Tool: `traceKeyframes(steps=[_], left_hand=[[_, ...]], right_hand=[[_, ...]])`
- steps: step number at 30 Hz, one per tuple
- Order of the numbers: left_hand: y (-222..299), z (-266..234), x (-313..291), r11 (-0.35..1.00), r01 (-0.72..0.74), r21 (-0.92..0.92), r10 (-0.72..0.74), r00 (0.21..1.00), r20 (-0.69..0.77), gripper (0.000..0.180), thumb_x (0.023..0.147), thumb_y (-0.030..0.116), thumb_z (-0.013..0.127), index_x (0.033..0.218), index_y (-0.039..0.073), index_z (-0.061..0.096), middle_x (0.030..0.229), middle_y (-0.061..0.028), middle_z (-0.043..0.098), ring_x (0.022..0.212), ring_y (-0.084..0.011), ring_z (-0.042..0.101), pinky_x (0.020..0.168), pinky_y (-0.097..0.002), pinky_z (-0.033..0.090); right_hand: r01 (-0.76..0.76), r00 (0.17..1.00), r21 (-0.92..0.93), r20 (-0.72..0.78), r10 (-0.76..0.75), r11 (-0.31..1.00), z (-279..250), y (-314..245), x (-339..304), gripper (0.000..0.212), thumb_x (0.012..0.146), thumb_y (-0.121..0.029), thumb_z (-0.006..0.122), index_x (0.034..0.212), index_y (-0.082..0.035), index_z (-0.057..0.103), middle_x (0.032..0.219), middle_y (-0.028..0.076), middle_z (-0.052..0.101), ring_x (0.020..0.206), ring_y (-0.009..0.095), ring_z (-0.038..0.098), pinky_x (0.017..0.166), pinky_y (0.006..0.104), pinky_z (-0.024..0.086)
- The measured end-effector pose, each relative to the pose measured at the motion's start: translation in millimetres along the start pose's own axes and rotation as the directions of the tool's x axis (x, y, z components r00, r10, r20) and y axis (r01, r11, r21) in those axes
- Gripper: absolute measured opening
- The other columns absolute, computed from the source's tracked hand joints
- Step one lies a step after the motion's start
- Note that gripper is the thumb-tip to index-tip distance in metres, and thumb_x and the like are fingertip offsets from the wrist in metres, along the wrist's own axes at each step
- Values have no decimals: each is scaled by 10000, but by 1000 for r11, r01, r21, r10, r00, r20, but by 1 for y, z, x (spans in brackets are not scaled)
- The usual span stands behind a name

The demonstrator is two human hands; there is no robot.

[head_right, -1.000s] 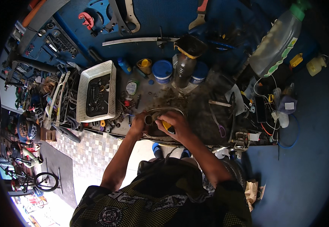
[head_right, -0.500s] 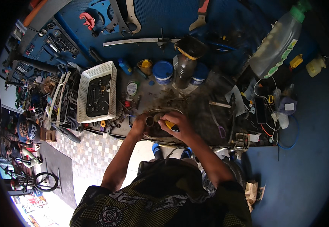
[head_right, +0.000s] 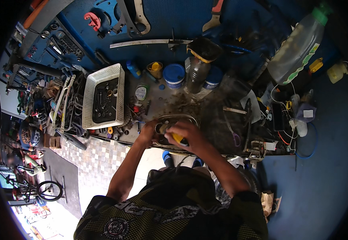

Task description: The person scrubs a small cylindrical metal part with a yellow-handled brush over a metal tray on a workbench. The person repeatedly rotates the part and scrubs its exterior and interior surfaces. The person places the part into a white basket on the workbench.

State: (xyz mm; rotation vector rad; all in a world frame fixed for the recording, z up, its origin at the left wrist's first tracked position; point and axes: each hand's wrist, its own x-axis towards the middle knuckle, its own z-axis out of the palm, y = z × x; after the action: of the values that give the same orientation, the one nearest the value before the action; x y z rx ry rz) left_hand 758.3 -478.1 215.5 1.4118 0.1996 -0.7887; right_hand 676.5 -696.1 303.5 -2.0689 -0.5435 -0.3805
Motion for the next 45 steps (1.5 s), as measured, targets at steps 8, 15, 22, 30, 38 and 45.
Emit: traceKeyframes(steps=[8,15,22,30,38,45], left_hand=[[11,2,-5,997,62,-48,-59,996,67,253,1063,239,461,1078,73,650,687,-42,553,440,-131,430,380,-307,304],[13,-1,-7,974,145,-172,-128,986,108,247,1098,314,488,974,133,601,607,11,468,424,-106,358,379,-280,263],[7,-2,-12,967,69,-246,-31,987,155,321,1125,391,466,940,150,566,634,24,444,472,-105,375,403,-277,283],[-18,-18,2,959,70,-275,-44,994,99,310,1124,384,506,1002,114,597,726,-4,545,537,-149,492,429,-302,376],[-17,-3,0,859,-378,346,434,895,-99,389,1077,348,565,1191,-14,653,909,-140,653,724,-232,657,591,-367,559],[4,13,-13,921,-278,274,338,919,-203,626,1107,570,407,1145,6,677,716,-78,534,592,-175,585,508,-343,481]], right_hand=[[-2,1000,73,6,1,997,1,5,-1,194,850,-48,852,1016,-32,751,921,105,732,806,253,728,691,352,570],[-172,984,34,-48,173,985,0,24,-10,210,887,-150,843,1039,-48,741,944,119,722,851,286,728,720,378,572],[-39,966,-357,225,126,933,27,28,-49,251,888,-272,798,1073,-114,734,926,106,671,877,351,683,765,440,575],[-453,886,253,18,464,855,24,12,-22,165,950,-202,770,991,-45,737,932,135,733,854,250,729,724,351,560],[-326,933,108,-127,338,939,32,-1,-5,198,976,-208,755,1047,-23,759,815,93,732,718,118,683,666,290,530],[-423,879,171,-160,448,890,39,-10,-7,214,988,-229,737,940,-23,702,719,63,649,653,90,583,614,297,487]])
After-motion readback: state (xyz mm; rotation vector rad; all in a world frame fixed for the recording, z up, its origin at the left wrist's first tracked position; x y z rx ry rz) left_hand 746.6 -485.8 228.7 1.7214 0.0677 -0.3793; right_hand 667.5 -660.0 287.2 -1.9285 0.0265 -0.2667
